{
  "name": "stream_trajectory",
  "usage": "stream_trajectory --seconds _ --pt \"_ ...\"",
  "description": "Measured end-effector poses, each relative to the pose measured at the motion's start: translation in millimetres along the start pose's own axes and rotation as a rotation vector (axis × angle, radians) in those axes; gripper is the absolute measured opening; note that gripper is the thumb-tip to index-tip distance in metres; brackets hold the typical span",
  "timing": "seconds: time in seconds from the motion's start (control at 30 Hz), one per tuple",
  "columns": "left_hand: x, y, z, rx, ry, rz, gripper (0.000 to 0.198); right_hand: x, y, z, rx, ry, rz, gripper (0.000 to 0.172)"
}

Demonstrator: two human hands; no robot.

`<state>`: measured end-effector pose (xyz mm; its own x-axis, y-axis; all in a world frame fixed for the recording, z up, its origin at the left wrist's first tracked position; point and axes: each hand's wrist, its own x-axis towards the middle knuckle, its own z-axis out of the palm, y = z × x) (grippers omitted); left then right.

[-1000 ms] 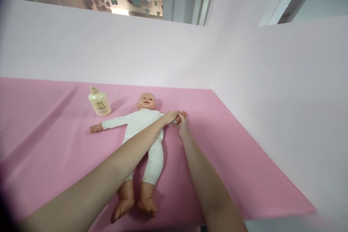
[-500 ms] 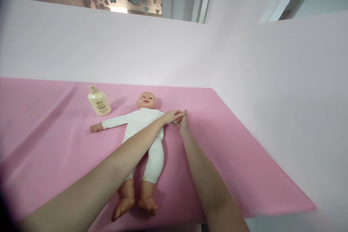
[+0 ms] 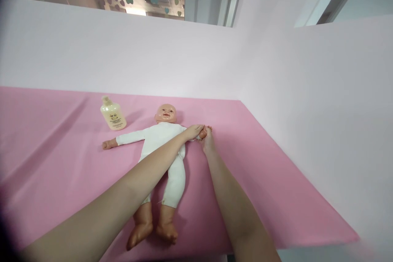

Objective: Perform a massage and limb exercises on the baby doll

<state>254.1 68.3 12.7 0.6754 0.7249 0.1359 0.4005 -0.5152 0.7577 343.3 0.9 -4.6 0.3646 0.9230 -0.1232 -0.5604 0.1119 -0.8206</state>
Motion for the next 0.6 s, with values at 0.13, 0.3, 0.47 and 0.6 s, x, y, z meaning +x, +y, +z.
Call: stream_trajectory --seconds 0.13,0.3,0.47,0.6 --pt "-2.1 0.6 -1.7 0.008 -0.003 0.024 0.053 -1.2 0.1 -0.5 -0.018 -0.026 -0.019 0.029" --pt "-4.2 1.6 -3.3 0.040 -0.044 0.008 0.058 -2.1 -2.9 1.4 -0.036 -0.033 0.011 0.050" --pt "-3.6 1.3 -2.6 0.047 -0.052 0.005 0.057 -0.5 -3.8 2.2 -0.016 -0.002 0.030 0.059" --pt "-2.9 1.6 -3.1 0.050 -0.031 -0.016 0.054 -3.8 -3.2 1.3 -0.039 -0.028 0.016 0.039"
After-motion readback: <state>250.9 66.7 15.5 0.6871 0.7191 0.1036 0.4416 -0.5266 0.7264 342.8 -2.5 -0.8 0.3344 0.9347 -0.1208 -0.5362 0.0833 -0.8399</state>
